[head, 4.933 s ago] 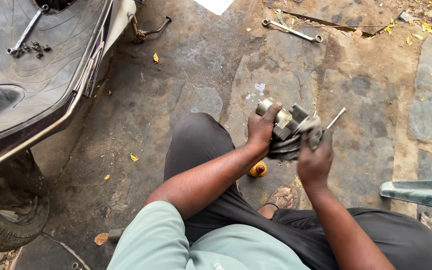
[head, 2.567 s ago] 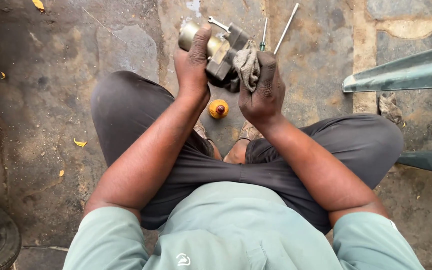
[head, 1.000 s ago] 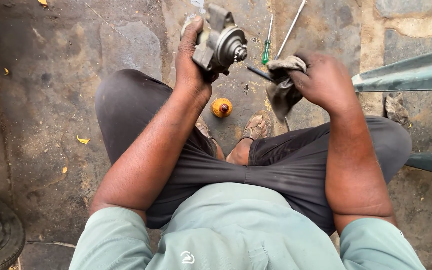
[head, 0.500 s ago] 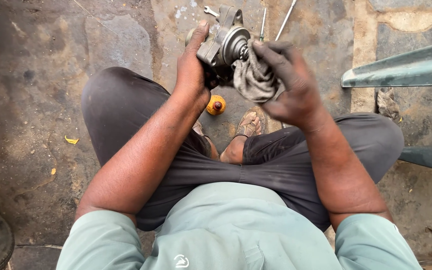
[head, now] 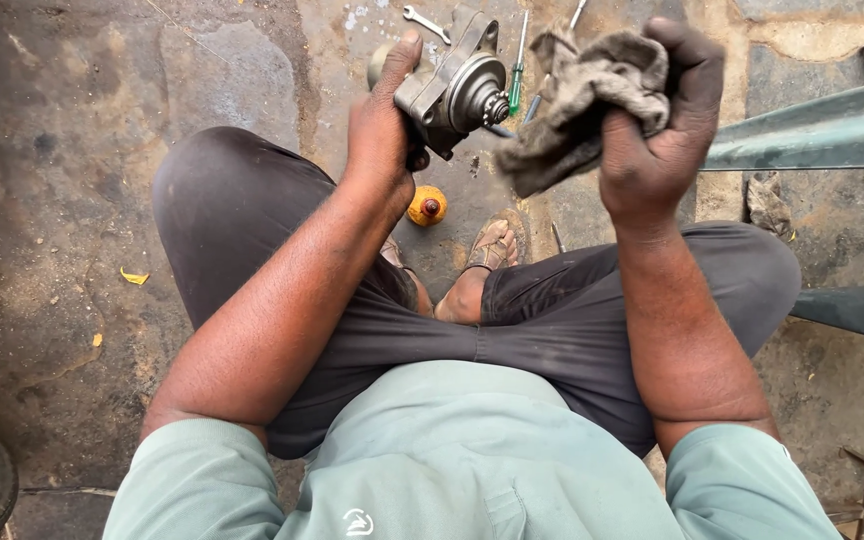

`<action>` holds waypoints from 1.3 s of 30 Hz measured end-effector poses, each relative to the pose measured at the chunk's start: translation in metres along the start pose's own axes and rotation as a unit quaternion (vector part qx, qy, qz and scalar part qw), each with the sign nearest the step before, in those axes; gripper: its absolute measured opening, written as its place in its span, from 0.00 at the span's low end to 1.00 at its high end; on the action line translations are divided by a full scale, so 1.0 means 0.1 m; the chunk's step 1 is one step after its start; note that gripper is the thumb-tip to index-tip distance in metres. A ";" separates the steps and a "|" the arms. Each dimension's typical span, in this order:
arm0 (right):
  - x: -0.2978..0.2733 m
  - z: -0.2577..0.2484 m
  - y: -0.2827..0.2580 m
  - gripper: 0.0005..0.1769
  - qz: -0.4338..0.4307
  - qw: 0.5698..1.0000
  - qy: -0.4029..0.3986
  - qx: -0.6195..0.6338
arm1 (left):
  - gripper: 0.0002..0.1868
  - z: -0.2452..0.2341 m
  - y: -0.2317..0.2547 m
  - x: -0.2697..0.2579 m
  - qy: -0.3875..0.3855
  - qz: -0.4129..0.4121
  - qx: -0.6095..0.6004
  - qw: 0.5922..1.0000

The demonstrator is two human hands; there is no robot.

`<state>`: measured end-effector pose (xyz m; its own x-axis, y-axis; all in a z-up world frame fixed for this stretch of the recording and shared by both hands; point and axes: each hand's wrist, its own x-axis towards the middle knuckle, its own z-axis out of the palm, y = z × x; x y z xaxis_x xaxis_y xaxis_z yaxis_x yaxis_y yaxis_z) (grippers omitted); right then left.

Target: The recorder is disassembling, cleaning, and repairing a motorcycle starter motor using hand tools.

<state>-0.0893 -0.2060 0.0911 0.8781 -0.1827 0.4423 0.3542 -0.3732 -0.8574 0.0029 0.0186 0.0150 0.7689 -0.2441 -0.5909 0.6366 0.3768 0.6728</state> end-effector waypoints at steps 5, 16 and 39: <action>0.03 0.03 0.02 0.24 0.150 0.988 0.006 0.042 | 0.34 0.02 0.10 -0.09 -0.001 0.108 0.007 0.994; 0.00 0.21 -0.09 0.19 0.397 0.833 0.038 0.385 | 0.31 -0.04 0.01 0.04 0.012 0.240 0.016 0.971; 0.02 0.09 -0.12 0.27 0.074 0.970 -0.144 -0.182 | 0.31 0.06 0.03 -0.08 0.022 0.134 0.010 0.991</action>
<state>-0.0885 -0.1940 0.0997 0.9826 -0.0161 0.1849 0.1270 -0.6683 -0.7330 -0.0009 0.0159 0.0241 0.9079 -0.0977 -0.4077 0.4104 0.4056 0.8167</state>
